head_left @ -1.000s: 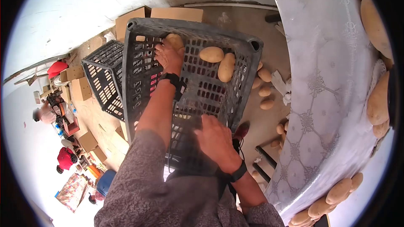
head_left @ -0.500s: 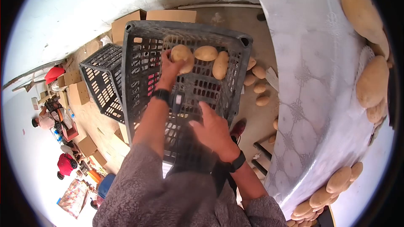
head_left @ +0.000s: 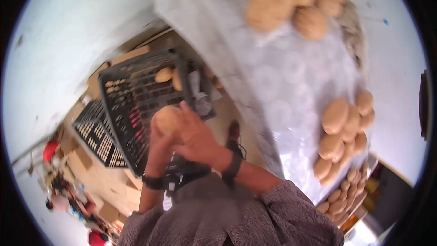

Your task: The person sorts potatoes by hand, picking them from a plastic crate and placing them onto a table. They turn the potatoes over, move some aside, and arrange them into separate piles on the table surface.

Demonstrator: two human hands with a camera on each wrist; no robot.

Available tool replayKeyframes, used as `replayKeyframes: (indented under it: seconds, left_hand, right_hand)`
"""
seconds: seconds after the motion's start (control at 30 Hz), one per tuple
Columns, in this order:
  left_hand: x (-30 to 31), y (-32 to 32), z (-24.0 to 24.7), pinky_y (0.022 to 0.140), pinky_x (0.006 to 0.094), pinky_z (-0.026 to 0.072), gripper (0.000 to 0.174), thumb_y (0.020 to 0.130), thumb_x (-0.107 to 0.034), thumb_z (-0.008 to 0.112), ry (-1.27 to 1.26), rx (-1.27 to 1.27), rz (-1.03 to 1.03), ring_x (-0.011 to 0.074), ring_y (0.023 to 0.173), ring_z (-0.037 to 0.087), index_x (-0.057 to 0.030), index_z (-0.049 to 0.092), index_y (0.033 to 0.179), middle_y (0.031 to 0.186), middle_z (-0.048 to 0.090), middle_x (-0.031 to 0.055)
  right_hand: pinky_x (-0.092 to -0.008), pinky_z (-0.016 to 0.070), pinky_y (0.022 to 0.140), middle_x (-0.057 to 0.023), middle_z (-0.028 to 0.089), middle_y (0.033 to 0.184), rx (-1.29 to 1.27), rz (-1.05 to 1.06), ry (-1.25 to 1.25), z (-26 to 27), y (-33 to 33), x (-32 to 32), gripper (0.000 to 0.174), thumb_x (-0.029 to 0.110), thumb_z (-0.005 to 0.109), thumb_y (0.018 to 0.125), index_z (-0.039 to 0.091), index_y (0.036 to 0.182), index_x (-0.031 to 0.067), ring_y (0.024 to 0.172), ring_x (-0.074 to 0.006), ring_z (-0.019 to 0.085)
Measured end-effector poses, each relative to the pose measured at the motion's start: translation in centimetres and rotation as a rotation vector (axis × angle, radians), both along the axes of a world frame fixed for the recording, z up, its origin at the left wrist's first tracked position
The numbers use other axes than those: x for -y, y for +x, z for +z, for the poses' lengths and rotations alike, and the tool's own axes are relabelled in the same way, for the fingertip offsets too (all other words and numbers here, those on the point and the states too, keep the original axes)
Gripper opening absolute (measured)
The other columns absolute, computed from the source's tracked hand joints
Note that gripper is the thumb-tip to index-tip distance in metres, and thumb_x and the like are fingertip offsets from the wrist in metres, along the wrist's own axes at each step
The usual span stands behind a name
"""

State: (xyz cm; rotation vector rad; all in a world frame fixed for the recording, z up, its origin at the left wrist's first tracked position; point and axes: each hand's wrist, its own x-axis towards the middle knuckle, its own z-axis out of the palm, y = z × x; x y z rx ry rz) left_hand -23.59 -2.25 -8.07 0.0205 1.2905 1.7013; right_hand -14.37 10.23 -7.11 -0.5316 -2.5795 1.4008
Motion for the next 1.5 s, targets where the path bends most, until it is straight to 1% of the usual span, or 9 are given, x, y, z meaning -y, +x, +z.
replayKeyframes:
  seconds: [0.13,0.2,0.53,0.77,1.0,1.1,1.2,1.33,1.5]
  left_hand:
    - [-2.7,3.3,3.9,0.110,0.0425,0.0353,0.075,0.089,-0.030,0.065,0.047,0.081,-0.016,0.0286,0.133,0.041,-0.0078,0.022,0.147,0.145,0.038,0.0129]
    - [-4.0,4.6,5.6,0.107,0.0406,0.0380,0.055,0.099,-0.022,0.053,0.198,0.083,-0.051,0.0266,0.130,0.044,-0.0064,0.025,0.143,0.142,0.040,0.0139]
    - [-12.1,12.2,13.2,0.107,0.0459,0.0377,0.091,0.082,-0.043,0.070,0.361,-0.044,-0.616,0.0307,0.136,0.037,-0.0062,0.019,0.148,0.145,0.036,0.0157]
    - [-16.3,16.8,15.6,0.103,0.0455,0.0392,0.082,0.079,-0.023,0.069,0.579,-0.066,-0.959,0.0289,0.125,0.044,0.0037,0.026,0.144,0.133,0.042,0.0165]
    - [-15.6,16.7,15.5,0.098,0.0417,0.0436,0.070,0.080,-0.033,0.069,0.411,-0.199,-0.933,0.0250,0.114,0.052,0.0059,0.043,0.133,0.122,0.049,0.0134]
    - [-14.7,16.0,14.6,0.098,0.0416,0.0438,0.063,0.083,-0.029,0.065,0.340,-0.262,-0.874,0.0251,0.114,0.052,0.0067,0.045,0.130,0.121,0.049,0.0138]
    - [-13.6,14.6,13.7,0.099,0.0415,0.0439,0.060,0.085,-0.027,0.064,0.286,-0.314,-0.829,0.0254,0.113,0.053,0.0074,0.045,0.130,0.120,0.050,0.0134]
    - [-12.4,12.5,13.1,0.099,0.0392,0.0438,0.054,0.088,-0.021,0.062,0.282,-0.326,-0.734,0.0236,0.113,0.053,0.0074,0.046,0.130,0.119,0.050,0.0125]
    - [-10.0,9.8,11.7,0.101,0.0359,0.0428,0.045,0.090,-0.012,0.057,0.192,-0.302,-0.637,0.0200,0.112,0.055,0.0065,0.047,0.129,0.118,0.053,0.0104]
  right_hand:
    - [-0.0465,0.0387,0.104,-0.0347,0.026,0.144,-0.021,-0.045,0.026,3.2,3.8,-2.2,0.104,0.021,0.082,0.062,0.025,0.147,0.0028,0.125,-0.0462,0.041]
    - [-0.0473,0.0398,0.103,-0.0359,0.025,0.143,-0.041,-0.140,0.049,5.1,5.9,-3.3,0.104,0.021,0.083,0.061,0.026,0.147,0.0025,0.123,-0.0466,0.042]
    - [-0.0460,0.0469,0.091,-0.0240,0.046,0.131,-0.101,-0.548,0.083,15.1,18.2,-9.0,0.088,0.017,0.081,0.059,0.039,0.136,0.0020,0.114,-0.0400,0.052]
    - [-0.0425,0.0504,0.089,-0.0224,0.058,0.117,-0.097,-0.991,0.402,19.5,30.2,-10.9,0.079,0.018,0.084,0.061,0.047,0.128,0.0007,0.106,-0.0374,0.060]
    - [-0.0384,0.0502,0.092,-0.0185,0.062,0.115,0.266,-1.404,0.435,18.3,40.6,-16.0,0.077,0.018,0.081,0.063,0.047,0.130,0.0034,0.106,-0.0326,0.063]
    - [-0.0388,0.0489,0.094,-0.0190,0.061,0.119,0.408,-1.290,0.636,15.0,44.2,-17.2,0.079,0.021,0.082,0.062,0.048,0.131,0.0030,0.110,-0.0335,0.060]
    - [-0.0394,0.0469,0.096,-0.0197,0.058,0.127,0.376,-1.347,0.465,14.4,46.2,-17.8,0.081,0.023,0.083,0.065,0.048,0.135,0.0012,0.115,-0.0311,0.058]
    - [-0.0381,0.0514,0.086,-0.0208,0.066,0.110,0.328,-1.296,0.306,13.3,47.9,-18.9,0.074,0.018,0.082,0.071,0.048,0.134,0.0010,0.097,-0.0265,0.065]
    - [-0.0376,0.0416,0.102,-0.0235,0.057,0.128,0.536,-1.189,0.389,11.3,52.3,-20.6,0.062,0.016,0.069,0.082,0.046,0.136,-0.0028,0.119,-0.0303,0.054]
